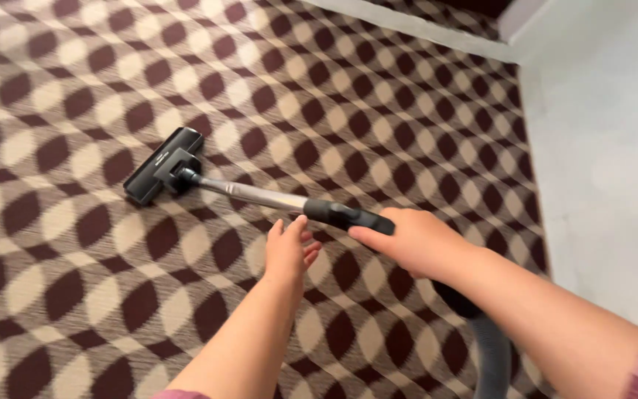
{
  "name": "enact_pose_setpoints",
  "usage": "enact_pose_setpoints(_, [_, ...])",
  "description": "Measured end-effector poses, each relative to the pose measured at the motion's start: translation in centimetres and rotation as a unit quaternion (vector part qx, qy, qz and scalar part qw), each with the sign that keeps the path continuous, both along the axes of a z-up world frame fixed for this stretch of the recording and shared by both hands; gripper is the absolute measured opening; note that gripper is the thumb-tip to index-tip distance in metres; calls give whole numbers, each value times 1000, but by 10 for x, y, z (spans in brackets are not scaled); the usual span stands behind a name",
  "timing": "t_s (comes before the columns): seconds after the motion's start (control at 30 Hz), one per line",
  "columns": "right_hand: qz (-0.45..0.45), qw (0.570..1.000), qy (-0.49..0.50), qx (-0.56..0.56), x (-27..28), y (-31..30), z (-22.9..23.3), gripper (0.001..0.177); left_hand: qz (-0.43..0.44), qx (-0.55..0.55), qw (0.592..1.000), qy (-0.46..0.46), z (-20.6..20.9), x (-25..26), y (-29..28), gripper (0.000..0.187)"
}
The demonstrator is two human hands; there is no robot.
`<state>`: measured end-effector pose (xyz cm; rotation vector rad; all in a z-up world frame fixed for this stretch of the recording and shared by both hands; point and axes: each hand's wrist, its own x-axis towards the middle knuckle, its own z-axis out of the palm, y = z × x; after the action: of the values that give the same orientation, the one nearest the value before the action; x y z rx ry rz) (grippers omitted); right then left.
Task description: Vacuum the carpeted stairs and the adjacent floor area using a canister vacuum cleaner.
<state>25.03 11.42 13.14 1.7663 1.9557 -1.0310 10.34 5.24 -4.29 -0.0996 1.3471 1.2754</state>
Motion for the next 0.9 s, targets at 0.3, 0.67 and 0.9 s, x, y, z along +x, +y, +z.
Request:
enact_pose_setpoints(0.3, [73, 989, 120, -32, -173, 20, -44, 53, 36, -43, 997, 55, 1, -135, -2, 63])
enact_pose_setpoints(0.67, [120, 964, 223, -77, -86, 59, -13, 81, 78, -48, 995, 36, 7, -104, 38, 51])
enact_pose_setpoints(0.9, [92, 992, 52, -72, -26, 56, 63, 79, 66, -71, 995, -26, 47, -52, 60, 74])
